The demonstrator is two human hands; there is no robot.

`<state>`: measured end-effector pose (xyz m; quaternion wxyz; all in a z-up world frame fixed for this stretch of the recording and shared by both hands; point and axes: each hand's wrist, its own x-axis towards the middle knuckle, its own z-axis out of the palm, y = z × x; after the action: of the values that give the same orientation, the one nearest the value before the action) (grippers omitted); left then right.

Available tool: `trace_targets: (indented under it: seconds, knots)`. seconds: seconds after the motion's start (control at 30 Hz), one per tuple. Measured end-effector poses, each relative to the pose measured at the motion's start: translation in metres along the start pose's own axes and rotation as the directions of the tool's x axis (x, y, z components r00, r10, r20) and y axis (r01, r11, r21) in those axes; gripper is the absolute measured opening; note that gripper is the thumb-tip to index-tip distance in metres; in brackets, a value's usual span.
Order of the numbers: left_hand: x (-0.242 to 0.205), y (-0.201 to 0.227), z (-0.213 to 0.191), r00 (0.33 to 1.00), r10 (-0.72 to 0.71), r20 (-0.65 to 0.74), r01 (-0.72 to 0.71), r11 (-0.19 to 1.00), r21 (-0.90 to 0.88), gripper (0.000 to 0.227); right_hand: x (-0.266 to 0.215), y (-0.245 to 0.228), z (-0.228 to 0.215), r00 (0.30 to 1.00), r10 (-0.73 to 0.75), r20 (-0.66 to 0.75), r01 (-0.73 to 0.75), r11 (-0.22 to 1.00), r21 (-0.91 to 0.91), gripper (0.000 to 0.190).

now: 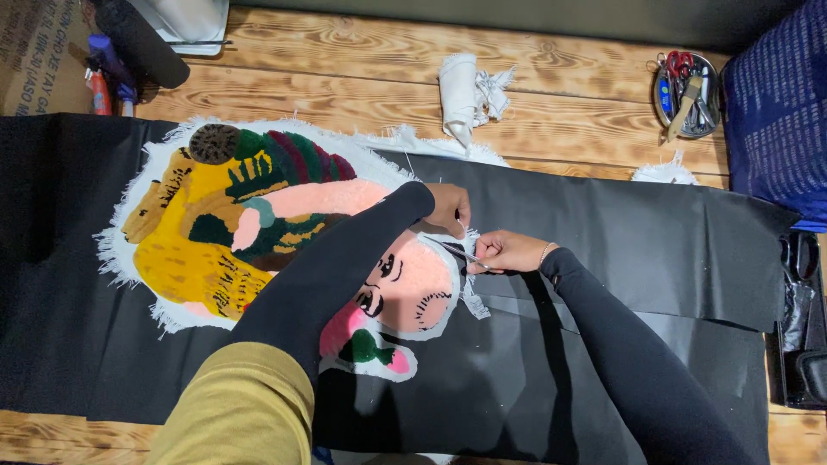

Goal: The person uses scissors to trim excess white backing fabric from around the edge of a tufted rug depicting a cartoon figure, working around the outline section by section while holding the rug steady on the workbench. They reposition the rug and cut away loose trimmings as they go.

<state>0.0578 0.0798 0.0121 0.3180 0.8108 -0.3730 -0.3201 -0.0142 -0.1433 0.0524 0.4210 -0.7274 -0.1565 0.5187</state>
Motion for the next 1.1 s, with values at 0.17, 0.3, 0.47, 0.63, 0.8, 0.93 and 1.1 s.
trace_targets:
  seconds: [0.17,0.3,0.47,0.63,0.8,0.93,1.1]
  knots:
    - [0.000,-0.003,-0.001,1.000,0.010,0.001,-0.010,1.000,0.001,0.035,0.001,0.002,-0.002,0.999,-0.031,0.041,0.032,0.999,-0.024,0.034]
    - [-0.004,0.003,-0.006,1.000,0.017,-0.004,-0.017,1.000,0.009,0.034,0.003,0.014,-0.001,0.993,-0.105,0.058,0.101,0.993,0.064,0.037]
    - [-0.008,0.007,-0.009,1.000,0.008,-0.010,-0.008,1.000,-0.018,0.033,0.012,0.019,0.005,0.996,-0.086,0.019,0.084,0.992,0.091,0.033]
    - [-0.009,0.008,-0.011,1.000,0.003,-0.009,-0.003,1.000,-0.014,0.034,0.009,0.011,0.009,0.997,-0.072,-0.004,0.072,0.995,0.067,0.033]
    - [-0.009,0.007,-0.010,1.000,0.009,-0.009,-0.010,0.999,-0.041,0.034,0.014,0.021,0.011,0.994,-0.106,-0.022,0.108,0.988,0.113,0.032]
    - [-0.012,0.009,-0.011,1.000,-0.006,-0.011,0.006,0.999,-0.037,0.034,0.012,0.012,0.015,0.999,-0.031,-0.037,0.033,0.998,0.055,0.033]
    - [-0.012,0.005,-0.010,1.000,0.008,-0.022,-0.009,0.998,-0.062,0.033,0.012,0.019,0.017,0.992,-0.126,-0.012,0.126,0.979,0.159,0.031]
